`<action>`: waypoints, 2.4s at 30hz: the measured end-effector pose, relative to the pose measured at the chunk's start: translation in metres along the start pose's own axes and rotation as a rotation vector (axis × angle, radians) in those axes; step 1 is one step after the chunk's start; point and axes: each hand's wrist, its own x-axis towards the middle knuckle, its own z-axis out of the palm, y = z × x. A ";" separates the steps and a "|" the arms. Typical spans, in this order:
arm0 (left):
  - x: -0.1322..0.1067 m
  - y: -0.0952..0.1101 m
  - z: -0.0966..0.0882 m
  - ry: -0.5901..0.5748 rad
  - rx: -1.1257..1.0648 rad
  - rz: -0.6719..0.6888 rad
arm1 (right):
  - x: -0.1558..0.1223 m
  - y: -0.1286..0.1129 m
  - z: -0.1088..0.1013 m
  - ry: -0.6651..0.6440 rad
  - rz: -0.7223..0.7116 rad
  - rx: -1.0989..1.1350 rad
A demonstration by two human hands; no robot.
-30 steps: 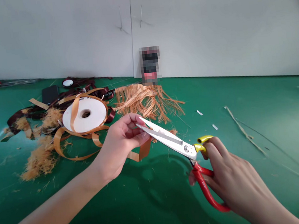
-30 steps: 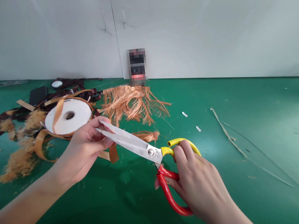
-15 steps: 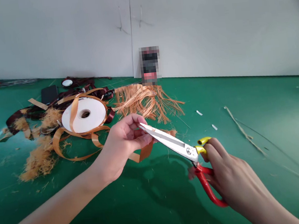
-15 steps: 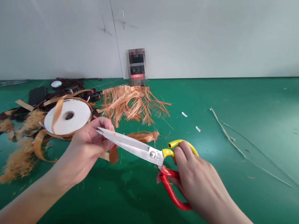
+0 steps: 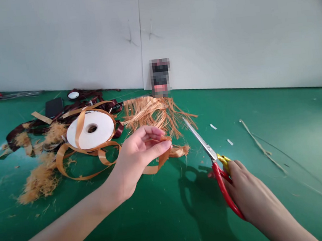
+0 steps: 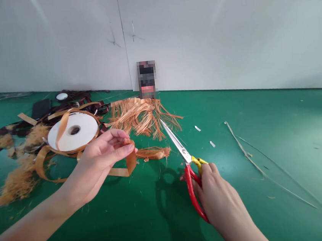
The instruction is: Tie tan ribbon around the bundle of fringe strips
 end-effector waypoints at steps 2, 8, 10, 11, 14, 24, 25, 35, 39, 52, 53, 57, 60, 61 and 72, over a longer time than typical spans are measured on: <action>0.001 0.000 0.000 0.003 0.027 0.022 | 0.004 0.001 0.000 -0.061 0.096 -0.060; 0.006 0.004 -0.004 -0.032 0.193 0.051 | 0.018 0.005 0.000 -0.126 0.220 -0.109; 0.009 0.007 -0.006 -0.052 0.256 0.058 | 0.022 0.007 -0.001 -0.155 0.225 -0.108; 0.010 0.009 -0.008 -0.056 0.283 0.059 | 0.024 0.008 -0.003 -0.174 0.221 -0.106; 0.015 0.014 -0.011 -0.041 0.352 0.050 | 0.029 0.008 -0.013 -0.216 0.180 -0.100; 0.022 0.032 -0.010 -0.033 0.576 0.062 | 0.039 -0.060 -0.083 0.315 -0.379 0.371; 0.023 0.033 -0.009 -0.033 0.587 0.061 | 0.039 -0.069 -0.089 0.373 -0.453 0.395; 0.023 0.039 -0.007 -0.083 0.530 0.070 | 0.049 -0.093 -0.100 0.507 -0.811 0.444; 0.022 0.040 -0.006 -0.088 0.581 0.076 | 0.052 -0.092 -0.099 0.497 -0.815 0.455; 0.020 0.041 -0.002 -0.112 0.641 0.058 | 0.052 -0.089 -0.100 0.496 -0.644 0.560; 0.019 0.040 -0.001 -0.110 0.633 0.056 | 0.052 -0.089 -0.101 0.490 -0.632 0.569; 0.017 0.039 0.000 -0.122 0.617 0.058 | 0.052 -0.090 -0.103 0.473 -0.584 0.587; 0.017 0.039 0.001 -0.143 0.646 0.062 | 0.052 -0.090 -0.102 0.489 -0.557 0.591; 0.017 0.040 0.002 -0.149 0.655 0.062 | 0.052 -0.090 -0.101 0.496 -0.556 0.598; 0.016 0.043 0.002 -0.202 0.709 0.013 | 0.055 -0.090 -0.097 0.459 -0.508 0.865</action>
